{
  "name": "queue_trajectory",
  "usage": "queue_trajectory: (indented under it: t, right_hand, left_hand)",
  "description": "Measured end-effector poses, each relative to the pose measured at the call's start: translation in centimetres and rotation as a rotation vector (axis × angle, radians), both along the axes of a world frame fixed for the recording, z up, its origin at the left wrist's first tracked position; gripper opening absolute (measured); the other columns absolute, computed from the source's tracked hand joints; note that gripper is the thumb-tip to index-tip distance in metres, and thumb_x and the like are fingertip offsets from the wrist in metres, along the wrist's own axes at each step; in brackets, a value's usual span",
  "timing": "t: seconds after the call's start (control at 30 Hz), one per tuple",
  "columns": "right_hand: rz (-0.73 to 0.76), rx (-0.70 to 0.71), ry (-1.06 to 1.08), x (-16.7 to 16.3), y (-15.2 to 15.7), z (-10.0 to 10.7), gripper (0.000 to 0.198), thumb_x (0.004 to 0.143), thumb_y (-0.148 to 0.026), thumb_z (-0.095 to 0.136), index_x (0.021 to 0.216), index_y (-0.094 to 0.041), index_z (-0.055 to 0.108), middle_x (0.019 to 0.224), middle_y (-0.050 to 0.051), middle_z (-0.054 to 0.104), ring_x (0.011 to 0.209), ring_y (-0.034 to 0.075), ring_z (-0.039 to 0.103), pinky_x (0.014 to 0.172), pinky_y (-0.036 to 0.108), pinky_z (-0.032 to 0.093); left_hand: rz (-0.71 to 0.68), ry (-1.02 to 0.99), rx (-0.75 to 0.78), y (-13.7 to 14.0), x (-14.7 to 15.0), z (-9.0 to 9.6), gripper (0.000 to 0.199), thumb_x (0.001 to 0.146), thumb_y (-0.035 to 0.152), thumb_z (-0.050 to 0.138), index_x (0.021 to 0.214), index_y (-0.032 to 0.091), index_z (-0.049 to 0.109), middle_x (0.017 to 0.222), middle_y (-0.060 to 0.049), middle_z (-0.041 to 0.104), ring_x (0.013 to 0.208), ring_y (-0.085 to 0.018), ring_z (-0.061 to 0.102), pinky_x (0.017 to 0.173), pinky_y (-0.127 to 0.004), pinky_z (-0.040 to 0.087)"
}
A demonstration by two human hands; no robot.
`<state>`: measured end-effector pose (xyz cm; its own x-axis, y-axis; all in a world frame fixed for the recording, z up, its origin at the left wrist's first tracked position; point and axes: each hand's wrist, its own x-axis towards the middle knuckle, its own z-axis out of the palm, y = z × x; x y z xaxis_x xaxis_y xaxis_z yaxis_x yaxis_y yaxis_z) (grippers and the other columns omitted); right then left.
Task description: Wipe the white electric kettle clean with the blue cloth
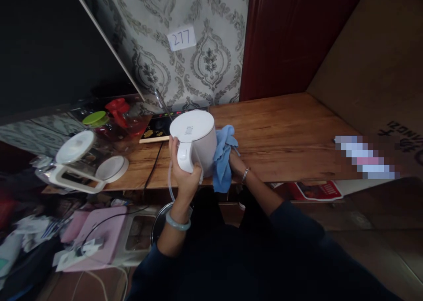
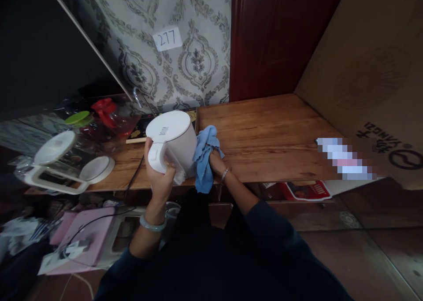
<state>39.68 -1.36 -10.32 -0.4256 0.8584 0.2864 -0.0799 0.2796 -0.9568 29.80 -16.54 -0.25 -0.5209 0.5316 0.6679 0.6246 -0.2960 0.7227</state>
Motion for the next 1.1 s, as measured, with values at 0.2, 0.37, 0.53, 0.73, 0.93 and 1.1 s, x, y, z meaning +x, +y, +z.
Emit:
queue_trajectory:
  t: [0.2, 0.37, 0.53, 0.73, 0.93, 1.1]
  right_hand:
    - [-0.031, 0.120, -0.246, 2.5, -3.2, -0.5, 0.035, 0.087, -0.049, 0.045, 0.083, -0.022, 0.068, 0.093, 0.012, 0.072, 0.099, 0.030, 0.063, 0.095, 0.048, 0.046]
    - [-0.087, 0.275, -0.257, 4.2, -6.7, -1.0, 0.038, 0.084, -0.045, 0.051, 0.110, -0.020, 0.064, 0.114, 0.013, 0.066, 0.111, 0.030, 0.059, 0.101, 0.048, 0.043]
    - [-0.032, 0.206, -0.171, 5.5, -7.8, -0.7, 0.040, 0.080, -0.044, 0.058, 0.113, -0.020, 0.062, 0.115, 0.011, 0.065, 0.111, 0.030, 0.058, 0.101, 0.049, 0.043]
    - [-0.111, 0.114, 0.013, 5.9, -8.2, 0.9, 0.050, 0.080, -0.042, 0.061, 0.126, -0.022, 0.054, 0.126, 0.011, 0.059, 0.118, 0.029, 0.054, 0.104, 0.050, 0.041]
    - [0.270, 0.397, -0.141, 4.8, -8.8, 3.6, 0.052, 0.072, -0.030, 0.067, 0.123, -0.023, 0.058, 0.132, 0.009, 0.048, 0.122, 0.029, 0.049, 0.103, 0.042, 0.043]
    - [0.317, 0.370, -0.380, 4.6, -8.6, 4.4, 0.043, 0.069, -0.019, 0.065, 0.111, -0.023, 0.063, 0.119, 0.008, 0.052, 0.103, 0.025, 0.058, 0.091, 0.038, 0.049]
  left_hand:
    - [0.000, -0.018, 0.020, 0.0, 0.0, -0.1, 0.083, 0.067, 0.011, 0.061, 0.144, 0.027, 0.034, 0.154, -0.002, 0.030, 0.142, -0.026, 0.028, 0.122, -0.044, 0.021]
    - [-0.003, -0.018, 0.012, 0.0, 0.1, 0.0, 0.081, 0.069, 0.012, 0.059, 0.144, 0.029, 0.033, 0.154, -0.001, 0.031, 0.142, -0.025, 0.029, 0.121, -0.043, 0.023]
    - [0.003, 0.006, 0.021, 0.2, 0.2, 0.0, 0.078, 0.073, 0.018, 0.060, 0.145, 0.026, 0.032, 0.155, -0.003, 0.029, 0.143, -0.026, 0.028, 0.121, -0.043, 0.024]
    - [0.052, 0.005, 0.013, 0.9, 1.2, -0.3, 0.077, 0.078, 0.035, 0.065, 0.146, 0.026, 0.030, 0.158, -0.005, 0.023, 0.144, -0.027, 0.023, 0.120, -0.044, 0.022]
    - [0.079, 0.021, 0.005, 1.2, 2.2, -0.4, 0.073, 0.084, 0.047, 0.062, 0.146, 0.028, 0.029, 0.160, -0.005, 0.013, 0.146, -0.030, 0.013, 0.123, -0.045, 0.015]
    - [0.082, 0.031, 0.007, 1.2, 2.1, -0.5, 0.074, 0.082, 0.039, 0.065, 0.146, 0.034, 0.028, 0.160, -0.002, 0.013, 0.147, -0.030, 0.013, 0.123, -0.049, 0.014]
